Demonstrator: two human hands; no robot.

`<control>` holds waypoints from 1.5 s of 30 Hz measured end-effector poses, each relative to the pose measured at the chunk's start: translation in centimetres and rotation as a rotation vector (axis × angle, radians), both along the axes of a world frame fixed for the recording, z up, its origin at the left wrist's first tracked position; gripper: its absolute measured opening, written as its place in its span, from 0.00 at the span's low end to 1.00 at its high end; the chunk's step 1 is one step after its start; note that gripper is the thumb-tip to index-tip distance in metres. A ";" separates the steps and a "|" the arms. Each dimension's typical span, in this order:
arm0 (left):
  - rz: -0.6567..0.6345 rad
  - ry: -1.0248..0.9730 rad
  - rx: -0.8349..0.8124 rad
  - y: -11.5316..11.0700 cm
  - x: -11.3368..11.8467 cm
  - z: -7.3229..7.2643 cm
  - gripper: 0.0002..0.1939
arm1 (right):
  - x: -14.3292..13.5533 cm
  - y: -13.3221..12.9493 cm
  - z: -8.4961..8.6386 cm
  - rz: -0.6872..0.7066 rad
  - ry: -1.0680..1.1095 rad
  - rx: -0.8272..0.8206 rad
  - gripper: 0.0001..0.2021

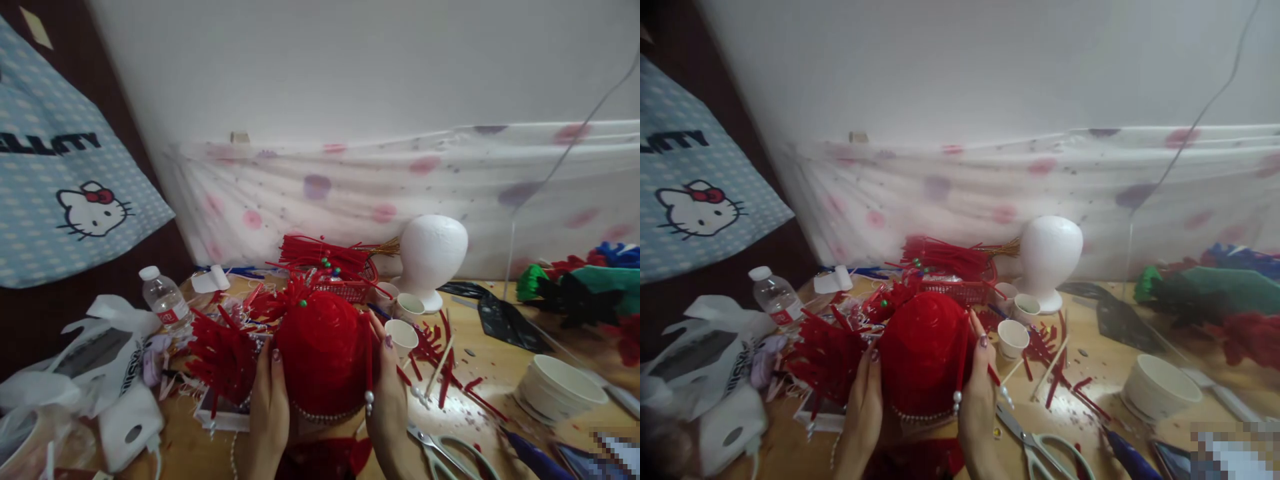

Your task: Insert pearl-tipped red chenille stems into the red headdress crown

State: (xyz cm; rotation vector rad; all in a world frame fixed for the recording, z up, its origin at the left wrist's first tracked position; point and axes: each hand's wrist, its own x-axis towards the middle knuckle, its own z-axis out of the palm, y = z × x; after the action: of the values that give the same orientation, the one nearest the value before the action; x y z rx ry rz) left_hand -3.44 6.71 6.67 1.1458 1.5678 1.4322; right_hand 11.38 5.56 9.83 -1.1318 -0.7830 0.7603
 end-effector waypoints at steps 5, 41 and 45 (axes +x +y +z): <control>0.024 -0.001 0.026 1.3 -0.4 -1.5 0.27 | -1.0 -0.8 -2.3 0.007 -0.064 0.000 0.29; -0.555 -0.567 -0.046 -7.3 6.3 4.9 0.13 | 7.9 -11.6 -3.4 0.227 -0.949 0.291 0.24; -0.638 -0.547 -0.061 -7.1 6.6 4.4 0.12 | 6.4 -10.9 -1.8 0.109 -1.082 0.317 0.19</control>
State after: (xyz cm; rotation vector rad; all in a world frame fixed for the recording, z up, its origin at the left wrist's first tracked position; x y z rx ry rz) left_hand 3.20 -0.42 11.08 0.9799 0.7625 1.1161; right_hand 17.73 -5.33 8.05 -1.1767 -1.8034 0.0274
